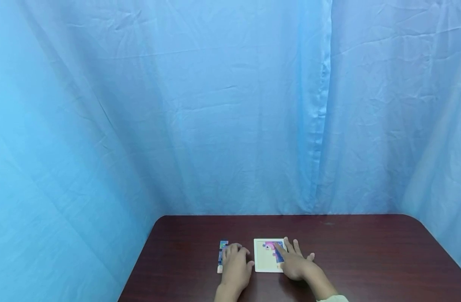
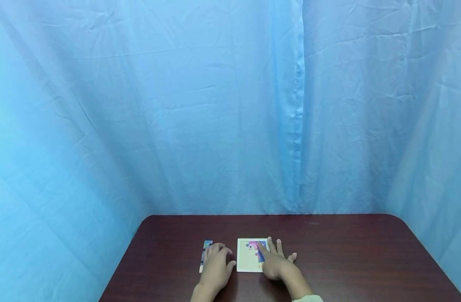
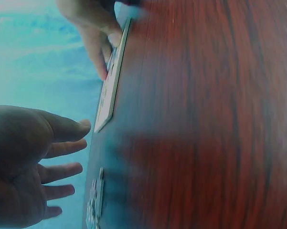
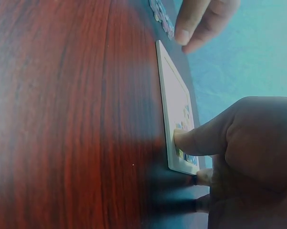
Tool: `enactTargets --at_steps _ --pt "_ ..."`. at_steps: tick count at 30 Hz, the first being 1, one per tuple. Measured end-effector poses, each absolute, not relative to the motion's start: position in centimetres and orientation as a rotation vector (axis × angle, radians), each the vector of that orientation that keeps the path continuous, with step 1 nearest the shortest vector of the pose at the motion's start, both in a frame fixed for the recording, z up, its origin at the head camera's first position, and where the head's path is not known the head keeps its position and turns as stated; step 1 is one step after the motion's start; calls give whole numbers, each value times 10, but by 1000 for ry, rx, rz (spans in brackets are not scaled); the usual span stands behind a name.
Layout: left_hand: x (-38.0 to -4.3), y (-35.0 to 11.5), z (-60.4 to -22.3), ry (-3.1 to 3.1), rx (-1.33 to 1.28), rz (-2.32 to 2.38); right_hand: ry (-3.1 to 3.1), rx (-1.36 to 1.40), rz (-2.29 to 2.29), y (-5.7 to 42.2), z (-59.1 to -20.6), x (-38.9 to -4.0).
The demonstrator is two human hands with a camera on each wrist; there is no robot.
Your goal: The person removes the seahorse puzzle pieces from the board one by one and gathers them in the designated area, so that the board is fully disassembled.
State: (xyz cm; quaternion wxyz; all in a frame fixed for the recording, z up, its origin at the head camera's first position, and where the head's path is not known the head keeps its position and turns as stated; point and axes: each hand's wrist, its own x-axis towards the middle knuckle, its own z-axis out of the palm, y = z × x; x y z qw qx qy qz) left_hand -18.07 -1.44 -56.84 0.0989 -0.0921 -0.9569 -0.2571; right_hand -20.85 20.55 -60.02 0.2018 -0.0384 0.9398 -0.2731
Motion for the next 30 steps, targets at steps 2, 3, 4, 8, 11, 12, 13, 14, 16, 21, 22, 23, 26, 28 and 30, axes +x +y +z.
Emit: enactTargets --at_steps 2,3,4,8,11,12,13,14,16,21,22,23,26,28,30 --pt "-181 -10 -570 -2823 -310 -747 2634 -101 -771 205 -600 -209" --pt "-182 -8 -571 -2820 -322 -734 2641 -103 -772 203 -596 -208" --pt "-182 -6 -573 -2824 -329 -721 2649 -105 -771 203 -595 -207" --pt "-184 4 -575 -2848 -318 -666 2636 -97 -781 200 -587 -205" --pt "-186 10 -575 -2857 -292 -680 2608 -87 -779 201 -591 -208" --pt "-187 12 -575 -2856 -286 -695 2600 -86 -772 200 -589 -208" --pt "-188 13 -576 -2862 -279 -712 2596 -84 -774 200 -589 -208" --pt "-189 14 -576 -2865 -275 -730 2591 -81 -772 199 -588 -208" --pt "-190 16 -577 -2879 -267 -746 2589 -73 -762 198 -584 -206" --pt "-192 21 -580 -2887 -293 -752 2588 -69 -755 198 -577 -203" --pt "-192 22 -580 -2882 -303 -751 2599 -76 -763 198 -576 -202" --pt "-193 23 -580 -2879 -312 -756 2610 -84 -771 197 -574 -201" --pt "-194 28 -580 -2889 -318 -741 2629 -95 -778 197 -570 -198" --pt "-195 30 -580 -2900 -317 -723 2628 -95 -779 197 -569 -198" --pt "-197 32 -580 -2920 -310 -709 2614 -90 -776 198 -572 -200"
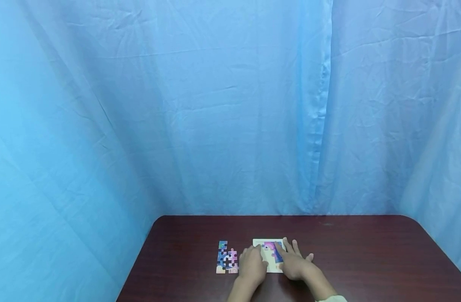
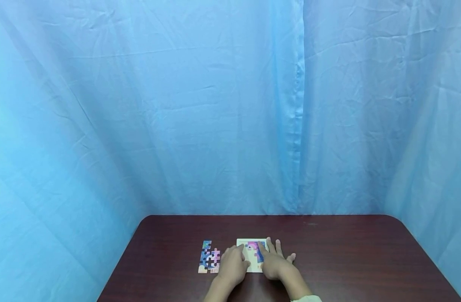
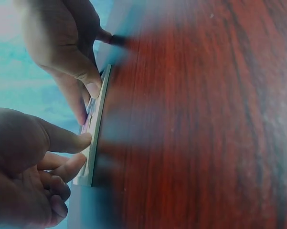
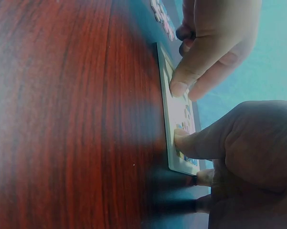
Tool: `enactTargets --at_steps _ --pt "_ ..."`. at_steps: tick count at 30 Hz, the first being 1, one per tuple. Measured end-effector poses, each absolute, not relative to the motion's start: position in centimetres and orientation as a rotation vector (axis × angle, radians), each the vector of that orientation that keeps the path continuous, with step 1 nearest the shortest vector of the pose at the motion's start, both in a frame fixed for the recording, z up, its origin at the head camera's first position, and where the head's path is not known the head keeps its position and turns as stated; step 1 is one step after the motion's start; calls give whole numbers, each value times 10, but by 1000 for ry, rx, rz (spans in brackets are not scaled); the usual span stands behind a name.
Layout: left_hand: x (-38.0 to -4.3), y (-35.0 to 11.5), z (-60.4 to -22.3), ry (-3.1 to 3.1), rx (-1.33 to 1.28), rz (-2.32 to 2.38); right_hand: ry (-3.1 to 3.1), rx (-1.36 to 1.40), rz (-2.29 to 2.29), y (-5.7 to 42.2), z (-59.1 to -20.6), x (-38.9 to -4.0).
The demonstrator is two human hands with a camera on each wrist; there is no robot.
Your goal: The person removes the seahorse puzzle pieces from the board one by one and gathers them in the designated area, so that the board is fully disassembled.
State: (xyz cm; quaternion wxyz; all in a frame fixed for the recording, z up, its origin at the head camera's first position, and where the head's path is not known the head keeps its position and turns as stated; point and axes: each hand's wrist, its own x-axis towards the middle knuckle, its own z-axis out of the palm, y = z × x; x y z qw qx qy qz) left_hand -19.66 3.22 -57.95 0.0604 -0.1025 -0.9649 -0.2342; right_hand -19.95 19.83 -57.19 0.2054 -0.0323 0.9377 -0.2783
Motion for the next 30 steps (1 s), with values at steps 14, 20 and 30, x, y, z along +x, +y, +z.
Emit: enactTargets --at_steps 14,20,30 --pt "-201 29 -574 -3006 -320 -937 2597 -73 -760 197 -576 -204" --pt "-202 27 -575 -2990 -331 -997 2610 -89 -751 202 -588 -207" --pt "-203 27 -578 -2925 -293 -1117 2622 -103 -748 206 -597 -210"
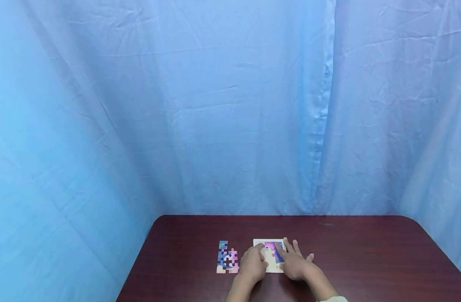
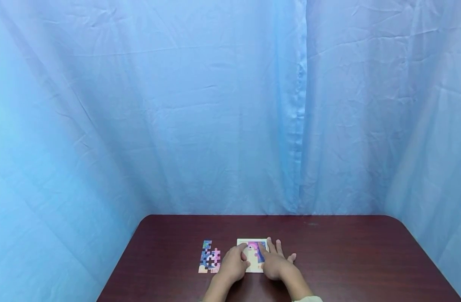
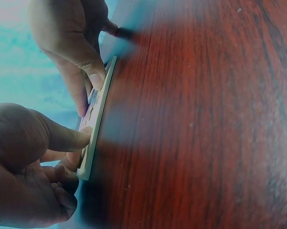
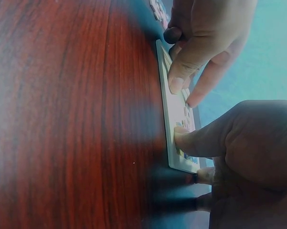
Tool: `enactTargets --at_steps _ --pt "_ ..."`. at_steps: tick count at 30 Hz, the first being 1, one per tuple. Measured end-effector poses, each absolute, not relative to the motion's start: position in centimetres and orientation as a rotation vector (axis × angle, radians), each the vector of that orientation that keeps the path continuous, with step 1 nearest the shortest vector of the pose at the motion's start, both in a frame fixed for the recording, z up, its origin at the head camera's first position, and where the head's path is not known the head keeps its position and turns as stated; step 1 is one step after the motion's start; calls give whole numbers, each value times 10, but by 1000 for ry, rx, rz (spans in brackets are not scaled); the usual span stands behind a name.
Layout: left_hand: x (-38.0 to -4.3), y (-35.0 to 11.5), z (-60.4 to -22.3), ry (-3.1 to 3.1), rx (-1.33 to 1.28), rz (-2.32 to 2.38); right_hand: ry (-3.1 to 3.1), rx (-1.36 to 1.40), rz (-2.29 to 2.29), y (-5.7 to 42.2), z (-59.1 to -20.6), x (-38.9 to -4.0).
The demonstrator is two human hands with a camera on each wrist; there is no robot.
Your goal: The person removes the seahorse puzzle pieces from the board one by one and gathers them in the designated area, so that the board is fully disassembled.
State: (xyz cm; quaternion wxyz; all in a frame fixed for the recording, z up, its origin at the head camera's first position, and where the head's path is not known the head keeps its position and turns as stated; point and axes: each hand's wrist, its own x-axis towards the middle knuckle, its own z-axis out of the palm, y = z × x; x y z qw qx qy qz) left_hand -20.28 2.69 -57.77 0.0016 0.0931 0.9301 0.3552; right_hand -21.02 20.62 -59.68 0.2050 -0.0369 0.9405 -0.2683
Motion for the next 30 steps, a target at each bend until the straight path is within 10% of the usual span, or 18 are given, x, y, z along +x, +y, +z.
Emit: enactTargets --at_steps 30 --pt "-206 18 -585 2642 201 1524 2607 -96 -730 208 -603 -213"
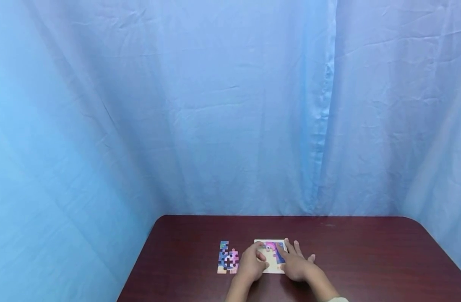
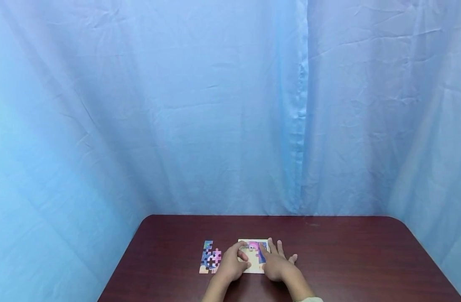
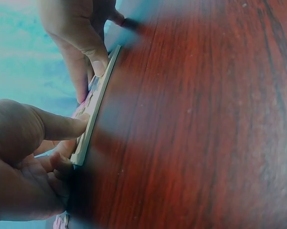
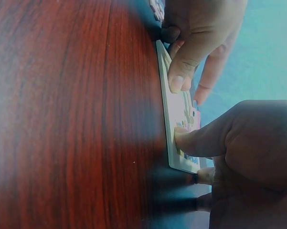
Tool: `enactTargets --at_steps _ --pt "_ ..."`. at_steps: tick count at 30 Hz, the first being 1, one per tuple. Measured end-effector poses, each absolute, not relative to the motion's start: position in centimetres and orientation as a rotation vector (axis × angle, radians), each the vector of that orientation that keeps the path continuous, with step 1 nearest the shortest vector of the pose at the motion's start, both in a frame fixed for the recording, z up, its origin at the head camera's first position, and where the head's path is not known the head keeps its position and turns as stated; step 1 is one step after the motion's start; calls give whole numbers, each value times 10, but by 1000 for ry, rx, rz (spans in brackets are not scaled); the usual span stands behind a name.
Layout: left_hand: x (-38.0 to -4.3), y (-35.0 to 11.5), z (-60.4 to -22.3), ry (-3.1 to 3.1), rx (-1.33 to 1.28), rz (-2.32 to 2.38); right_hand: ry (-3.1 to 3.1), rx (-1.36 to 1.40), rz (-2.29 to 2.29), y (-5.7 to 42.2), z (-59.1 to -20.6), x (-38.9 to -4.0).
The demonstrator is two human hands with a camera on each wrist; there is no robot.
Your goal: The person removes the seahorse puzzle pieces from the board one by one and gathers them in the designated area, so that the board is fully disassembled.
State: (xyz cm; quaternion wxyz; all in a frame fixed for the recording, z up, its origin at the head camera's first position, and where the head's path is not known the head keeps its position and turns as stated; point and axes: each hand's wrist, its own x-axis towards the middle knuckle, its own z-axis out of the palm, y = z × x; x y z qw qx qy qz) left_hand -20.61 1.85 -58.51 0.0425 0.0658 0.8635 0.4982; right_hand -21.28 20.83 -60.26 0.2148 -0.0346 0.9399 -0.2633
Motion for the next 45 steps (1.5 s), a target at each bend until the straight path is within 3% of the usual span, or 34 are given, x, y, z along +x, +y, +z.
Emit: enactTargets --at_steps 14,32,45 --pt "-212 14 -584 2472 25 1627 2616 -120 -736 196 -568 -196" --pt "-223 33 -572 2425 -139 1660 2657 -112 -709 207 -594 -212" --pt "-218 31 -575 2451 -85 1654 2657 -124 -723 199 -575 -201"
